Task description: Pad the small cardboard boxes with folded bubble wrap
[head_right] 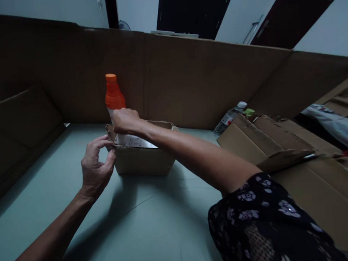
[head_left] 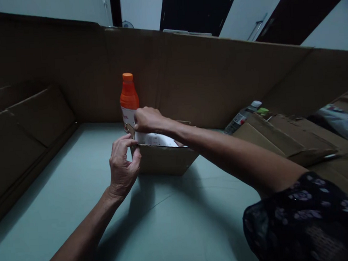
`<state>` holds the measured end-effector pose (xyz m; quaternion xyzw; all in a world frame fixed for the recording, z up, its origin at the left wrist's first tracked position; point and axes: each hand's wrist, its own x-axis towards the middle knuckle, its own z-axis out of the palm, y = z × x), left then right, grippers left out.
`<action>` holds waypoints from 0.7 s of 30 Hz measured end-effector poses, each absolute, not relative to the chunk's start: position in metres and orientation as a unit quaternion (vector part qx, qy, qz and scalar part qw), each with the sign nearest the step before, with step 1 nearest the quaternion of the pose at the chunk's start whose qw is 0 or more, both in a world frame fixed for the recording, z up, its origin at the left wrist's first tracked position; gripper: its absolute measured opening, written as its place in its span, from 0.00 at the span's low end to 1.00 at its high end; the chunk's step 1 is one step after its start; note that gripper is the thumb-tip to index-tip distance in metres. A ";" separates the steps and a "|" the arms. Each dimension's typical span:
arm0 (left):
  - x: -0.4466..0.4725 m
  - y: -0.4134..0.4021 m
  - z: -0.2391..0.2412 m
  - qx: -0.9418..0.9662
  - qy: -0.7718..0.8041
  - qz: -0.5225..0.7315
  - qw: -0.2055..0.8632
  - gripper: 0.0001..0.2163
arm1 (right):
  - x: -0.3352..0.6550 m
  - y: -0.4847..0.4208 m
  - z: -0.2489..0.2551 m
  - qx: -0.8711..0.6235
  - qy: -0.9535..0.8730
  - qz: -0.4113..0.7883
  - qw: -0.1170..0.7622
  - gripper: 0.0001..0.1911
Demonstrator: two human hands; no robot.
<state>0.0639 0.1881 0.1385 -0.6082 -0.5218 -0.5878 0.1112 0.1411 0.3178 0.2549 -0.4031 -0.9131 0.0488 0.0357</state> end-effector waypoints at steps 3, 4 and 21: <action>0.062 0.188 0.137 -0.612 -0.519 -0.587 0.105 0.06 | 0.139 0.308 0.244 -0.395 -0.913 0.099 -0.034 0.12; 0.061 0.188 0.137 -0.614 -0.518 -0.587 0.102 0.06 | 0.139 0.306 0.240 -0.400 -0.909 0.106 -0.045 0.13; 0.055 0.187 0.106 -0.507 -0.539 -0.669 -0.067 0.20 | 0.316 0.243 0.226 -0.423 -0.778 0.115 0.451 0.11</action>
